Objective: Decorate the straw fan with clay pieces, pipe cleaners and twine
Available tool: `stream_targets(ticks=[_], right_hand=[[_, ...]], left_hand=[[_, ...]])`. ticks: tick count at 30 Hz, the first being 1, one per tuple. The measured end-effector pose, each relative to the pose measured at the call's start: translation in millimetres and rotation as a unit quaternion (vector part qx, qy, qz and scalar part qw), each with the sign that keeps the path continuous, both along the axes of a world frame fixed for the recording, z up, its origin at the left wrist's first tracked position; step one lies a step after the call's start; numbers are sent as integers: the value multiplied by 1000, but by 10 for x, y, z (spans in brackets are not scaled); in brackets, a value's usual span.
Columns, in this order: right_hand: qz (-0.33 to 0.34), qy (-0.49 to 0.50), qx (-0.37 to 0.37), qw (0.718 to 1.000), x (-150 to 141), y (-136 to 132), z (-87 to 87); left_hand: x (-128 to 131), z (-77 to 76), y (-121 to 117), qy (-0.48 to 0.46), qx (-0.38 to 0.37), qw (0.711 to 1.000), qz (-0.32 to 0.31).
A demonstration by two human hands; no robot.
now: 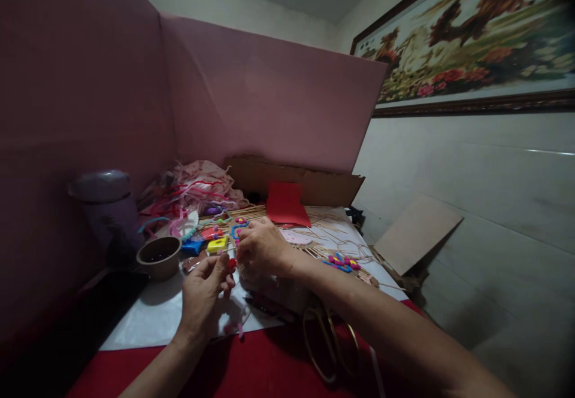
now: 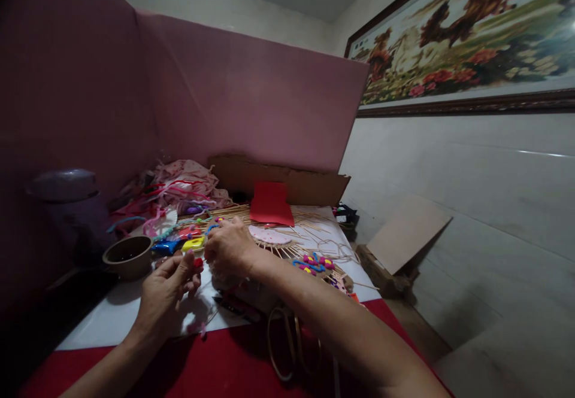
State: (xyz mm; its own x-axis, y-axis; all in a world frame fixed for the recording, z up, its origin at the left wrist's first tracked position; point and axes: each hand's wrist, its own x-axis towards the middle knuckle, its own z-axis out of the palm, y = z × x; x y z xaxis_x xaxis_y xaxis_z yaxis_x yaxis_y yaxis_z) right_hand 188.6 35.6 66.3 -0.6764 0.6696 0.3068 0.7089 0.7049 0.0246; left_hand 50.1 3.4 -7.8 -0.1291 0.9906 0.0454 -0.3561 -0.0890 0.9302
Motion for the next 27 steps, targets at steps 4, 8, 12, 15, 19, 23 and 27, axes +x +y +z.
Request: stream_targets(ticks=[4,8,12,15,19,23,27], right_hand=[[-5,1,-3,1000,-1,2,-4],[-5,6,-2,1000,-1,5,-6],[-4,14,1,1000,-2,6,-12],[-2,14,1,1000,-4,9,-19],[5,11,3,1000,-6,12,-13],[2,10,0,1000,-16,14,-5],[2,13,2,1000,-26,34,-22]], left_hand=[[-7,14,-35,-31,-30,999,-4],[4,30,-59,-46,-55,997,-8],[28,25,-46,-45,-61,997,-9],[34,21,-28,-51,-63,997,-10],[20,16,-2,-63,-68,996,-15],[4,7,28,-62,-66,995,-28],[-4,-2,50,-59,-70,995,-35]])
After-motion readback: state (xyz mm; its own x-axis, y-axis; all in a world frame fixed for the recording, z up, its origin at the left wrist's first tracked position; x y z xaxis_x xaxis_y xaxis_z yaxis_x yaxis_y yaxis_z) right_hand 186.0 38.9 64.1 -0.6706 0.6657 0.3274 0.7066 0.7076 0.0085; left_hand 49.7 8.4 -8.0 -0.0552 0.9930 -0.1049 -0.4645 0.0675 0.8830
